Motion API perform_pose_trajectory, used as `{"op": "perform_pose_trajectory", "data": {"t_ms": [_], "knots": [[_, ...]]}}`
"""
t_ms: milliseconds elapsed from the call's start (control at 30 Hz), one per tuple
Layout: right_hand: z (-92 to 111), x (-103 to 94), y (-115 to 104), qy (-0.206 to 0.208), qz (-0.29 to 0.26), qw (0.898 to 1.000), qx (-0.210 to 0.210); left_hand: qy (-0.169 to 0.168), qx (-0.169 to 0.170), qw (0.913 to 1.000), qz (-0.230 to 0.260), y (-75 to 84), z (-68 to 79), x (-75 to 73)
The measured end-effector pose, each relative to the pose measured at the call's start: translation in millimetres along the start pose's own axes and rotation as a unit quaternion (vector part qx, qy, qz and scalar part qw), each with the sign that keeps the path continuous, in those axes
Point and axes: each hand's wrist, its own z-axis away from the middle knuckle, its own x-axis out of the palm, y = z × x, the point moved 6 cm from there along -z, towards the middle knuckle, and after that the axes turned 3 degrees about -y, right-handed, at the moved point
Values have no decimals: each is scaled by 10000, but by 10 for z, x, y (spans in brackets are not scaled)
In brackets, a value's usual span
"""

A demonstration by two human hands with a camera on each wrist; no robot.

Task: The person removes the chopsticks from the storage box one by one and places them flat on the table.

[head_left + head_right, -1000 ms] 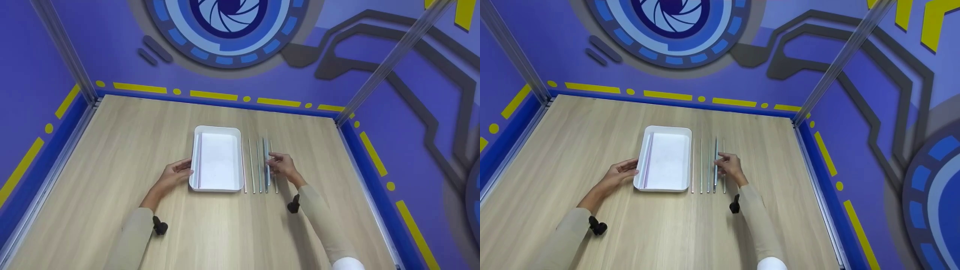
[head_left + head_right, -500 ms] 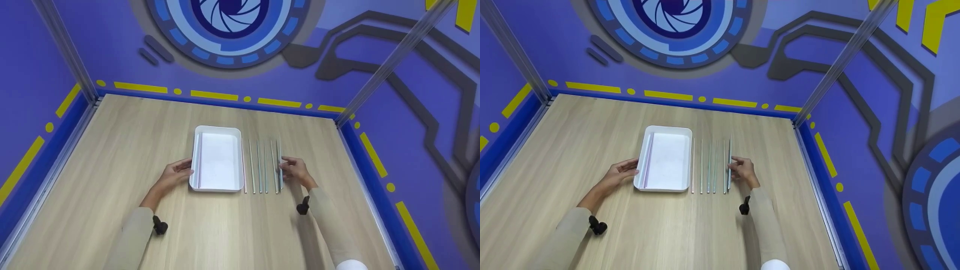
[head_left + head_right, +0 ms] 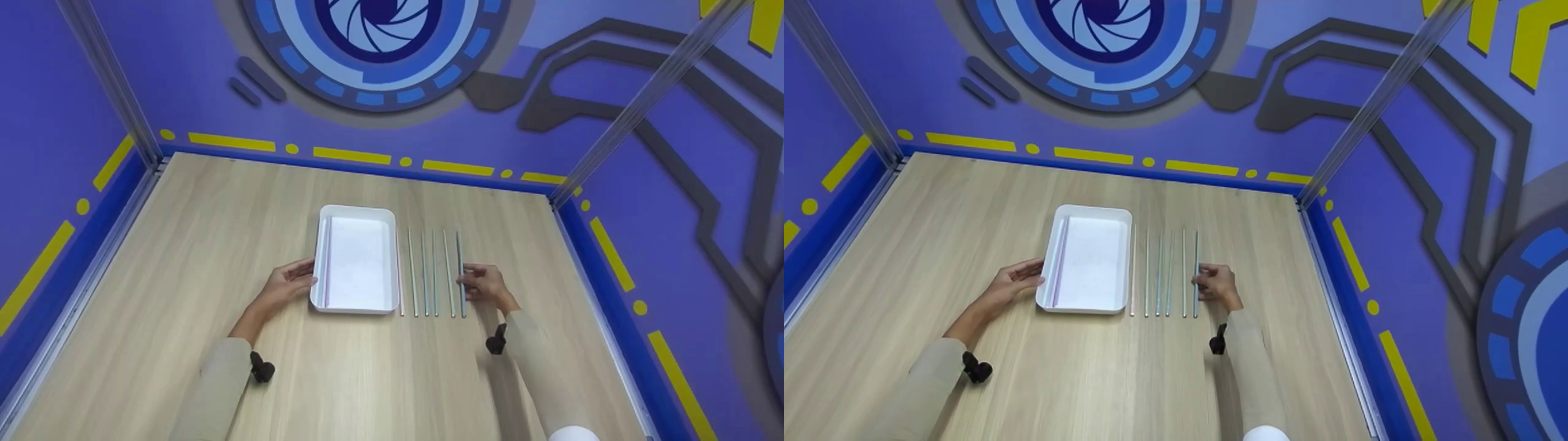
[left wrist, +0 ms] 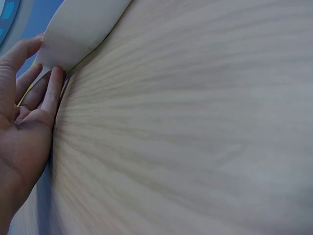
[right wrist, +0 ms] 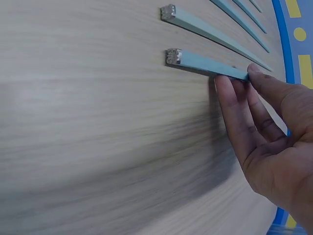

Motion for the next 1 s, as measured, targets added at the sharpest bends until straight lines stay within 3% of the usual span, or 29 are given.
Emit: {"op": "perform_pose_trajectory", "data": {"t_ms": [300, 600, 1000], "knots": [[20, -7, -17, 147, 77, 9998, -119, 75, 5, 10000, 20, 5, -6, -5], [-4, -7, 16, 316, 365, 9988, 26, -14, -14, 10000, -34, -1, 6, 7], [32, -11, 5, 335, 270, 9990, -101, 66, -66, 9998, -167, -4, -2, 0]]}}
